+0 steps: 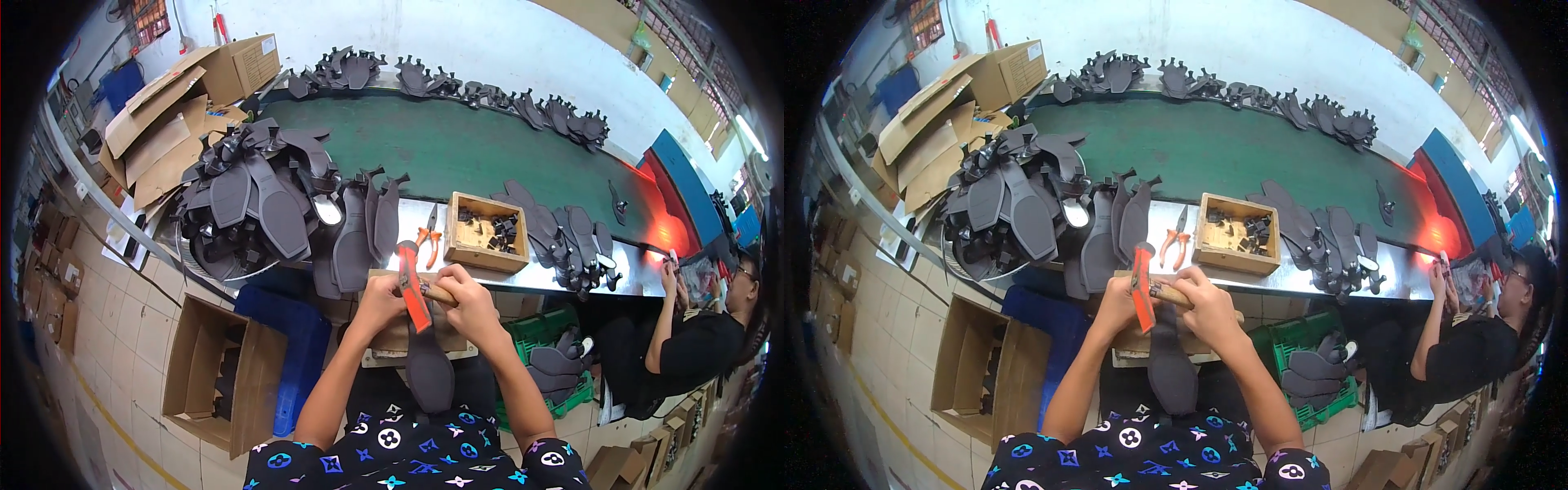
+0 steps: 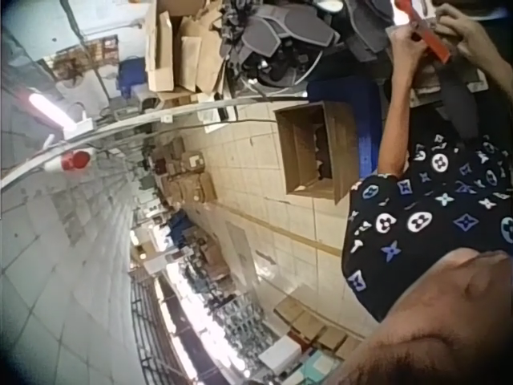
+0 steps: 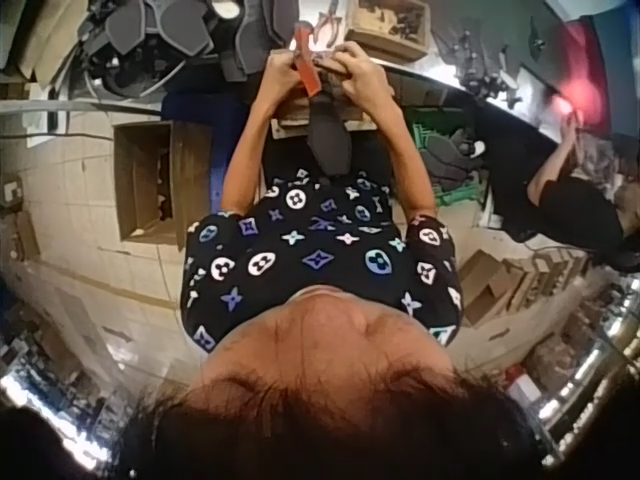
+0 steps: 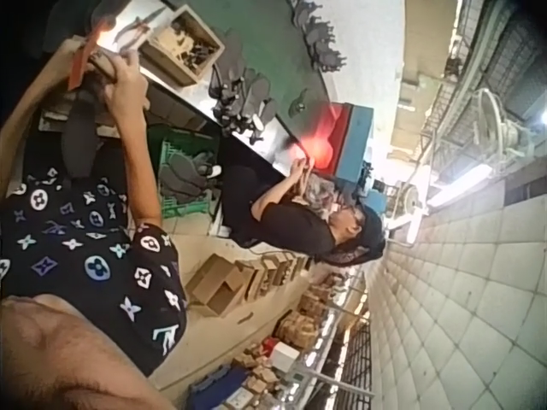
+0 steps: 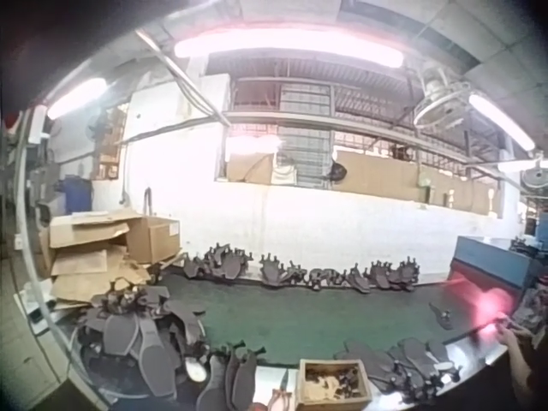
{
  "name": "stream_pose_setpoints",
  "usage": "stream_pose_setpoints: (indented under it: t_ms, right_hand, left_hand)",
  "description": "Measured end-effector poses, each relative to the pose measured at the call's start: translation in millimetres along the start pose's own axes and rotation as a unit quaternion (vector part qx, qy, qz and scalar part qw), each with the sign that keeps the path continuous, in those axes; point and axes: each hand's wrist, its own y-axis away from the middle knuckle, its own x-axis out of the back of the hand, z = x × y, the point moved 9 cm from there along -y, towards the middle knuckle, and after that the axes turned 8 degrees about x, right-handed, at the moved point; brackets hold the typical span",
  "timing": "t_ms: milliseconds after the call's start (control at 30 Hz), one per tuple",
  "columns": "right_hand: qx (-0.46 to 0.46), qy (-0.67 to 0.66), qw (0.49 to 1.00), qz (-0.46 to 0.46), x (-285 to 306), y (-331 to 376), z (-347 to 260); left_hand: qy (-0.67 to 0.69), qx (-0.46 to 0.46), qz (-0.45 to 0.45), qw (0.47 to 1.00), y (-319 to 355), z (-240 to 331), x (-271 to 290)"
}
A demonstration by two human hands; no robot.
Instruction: Hammering and attaching components to shoe soles at a manufacturing workbench.
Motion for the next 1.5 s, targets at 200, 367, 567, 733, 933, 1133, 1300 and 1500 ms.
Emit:
stream_pose_setpoints:
  t_ms: [200,367,567,733,933,1133,1300,1500]
  right_hand:
    - [0.01,-0.022,1.0,-0.001,-1,3,3]
    - [0.056,-0.078,0.99,0.101,9,7,-10]
    - [-0.082,-0.207,0.966,0.133,36,51,-32]
    - [-0.038,-0.092,0.99,0.098,54,56,-55]
    - [-0.024,-0.055,0.997,0.041,42,47,-59]
    - [-0.002,-0.068,0.995,0.07,48,46,-73]
    - [-0.045,-0.081,0.988,0.122,40,57,-50]
    - [-0.219,-0.302,0.922,0.107,25,63,-17]
  left_hand:
    - [0.003,-0.029,-0.022,0.999,-1,3,-6]
    - [0.015,-0.036,-0.032,0.999,-3,2,-7]
    - [0.069,-0.014,-0.102,0.992,-10,-5,-17]
    - [0.089,-0.001,-0.114,0.99,-10,-7,-15]
    - [0.095,0.0,-0.096,0.991,-11,-2,-16]
    - [0.087,-0.004,-0.091,0.992,-9,-6,-12]
    - [0.118,0.006,-0.093,0.989,-8,-8,-12]
    - [0.008,-0.063,-0.072,0.995,13,31,-3]
